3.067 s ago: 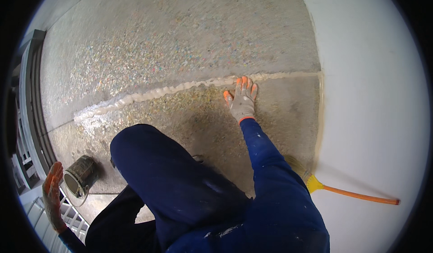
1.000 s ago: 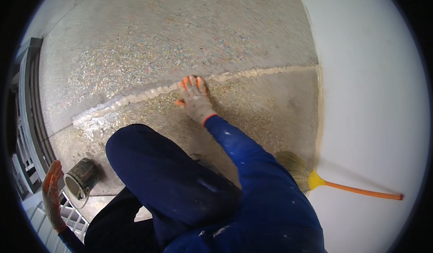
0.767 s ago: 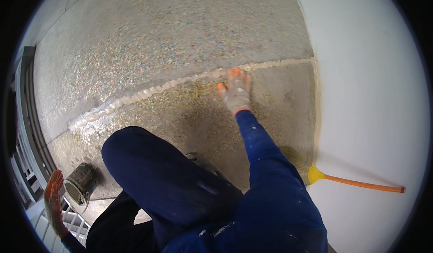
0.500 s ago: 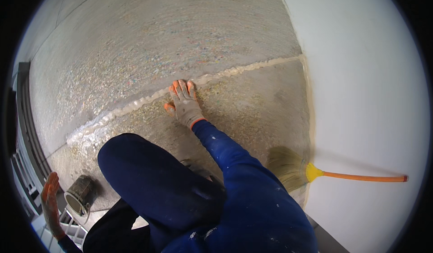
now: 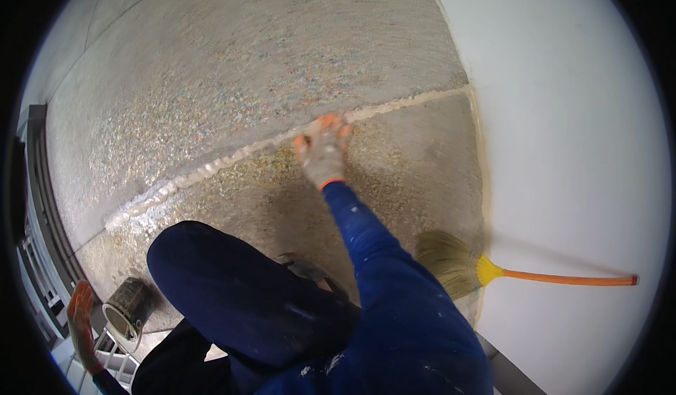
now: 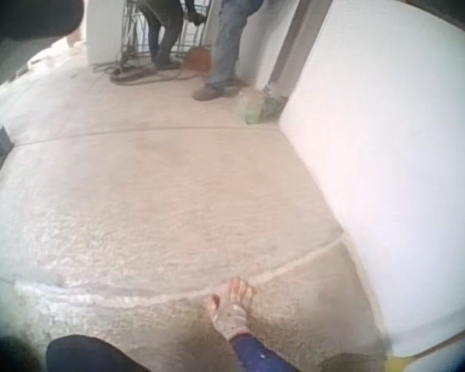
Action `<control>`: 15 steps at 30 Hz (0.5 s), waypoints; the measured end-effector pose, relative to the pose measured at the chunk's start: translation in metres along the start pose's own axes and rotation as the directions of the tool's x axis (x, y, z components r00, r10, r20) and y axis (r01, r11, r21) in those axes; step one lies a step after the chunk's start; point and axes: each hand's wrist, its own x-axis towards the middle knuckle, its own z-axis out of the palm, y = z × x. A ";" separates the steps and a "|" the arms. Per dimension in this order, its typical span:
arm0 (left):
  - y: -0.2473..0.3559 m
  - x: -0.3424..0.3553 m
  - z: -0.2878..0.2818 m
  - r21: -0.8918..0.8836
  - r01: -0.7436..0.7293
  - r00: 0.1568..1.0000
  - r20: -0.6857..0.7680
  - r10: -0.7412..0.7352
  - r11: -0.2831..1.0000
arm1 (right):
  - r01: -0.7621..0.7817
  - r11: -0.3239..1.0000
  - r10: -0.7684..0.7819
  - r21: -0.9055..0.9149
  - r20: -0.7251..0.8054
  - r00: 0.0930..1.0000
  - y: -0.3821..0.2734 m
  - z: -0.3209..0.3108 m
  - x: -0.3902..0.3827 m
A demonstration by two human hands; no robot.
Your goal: The person applies a beige grout-like material into floor tile joints using gloved hands. They repeatedly press and smooth the material along the seams, occasionally retrieving more from a nearby bucket.
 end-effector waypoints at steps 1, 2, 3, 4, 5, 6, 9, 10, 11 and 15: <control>-0.002 0.000 -0.002 0.006 0.016 1.000 -0.013 -0.016 1.000 | 0.123 0.992 -0.123 0.035 0.002 0.992 -0.017 -0.011 -0.008; -0.006 -0.001 -0.005 0.010 0.039 0.999 -0.025 -0.039 0.999 | 0.144 0.984 -0.138 0.102 -0.067 0.988 -0.019 -0.022 -0.012; -0.012 -0.002 -0.007 0.008 0.049 0.998 -0.029 -0.049 0.999 | 0.200 0.958 -0.158 0.206 -0.202 0.967 -0.016 -0.031 -0.012; -0.019 -0.001 -0.012 -0.004 0.043 0.999 -0.031 -0.043 0.999 | 0.262 0.915 -0.178 0.306 -0.275 0.945 -0.009 -0.037 -0.011; -0.029 -0.003 -0.015 -0.038 -0.022 1.000 -0.019 0.021 0.999 | 0.131 0.991 -0.130 0.019 -0.028 0.991 0.021 -0.042 0.001; -0.040 -0.004 -0.020 -0.074 -0.085 0.996 -0.007 0.085 0.994 | 0.007 1.000 -0.007 -0.030 -0.014 1.000 0.052 -0.042 0.013; -0.072 0.004 -0.035 -0.210 -0.022 0.996 0.083 0.041 0.977 | -0.297 0.944 0.296 -0.145 -0.024 0.955 0.136 -0.022 0.041; -0.082 0.008 -0.039 -0.264 0.044 0.993 0.117 -0.013 0.963 | -0.217 0.976 0.214 -0.025 -0.080 0.974 0.147 -0.009 0.046; -0.090 0.008 -0.041 -0.251 0.009 0.997 0.075 0.010 0.968 | -0.160 0.987 0.161 0.019 -0.108 0.981 0.154 0.001 0.049; -0.097 0.011 -0.042 -0.076 -0.082 0.996 0.022 0.084 0.994 | 0.052 0.998 -0.046 0.040 -0.137 0.990 0.086 0.020 0.028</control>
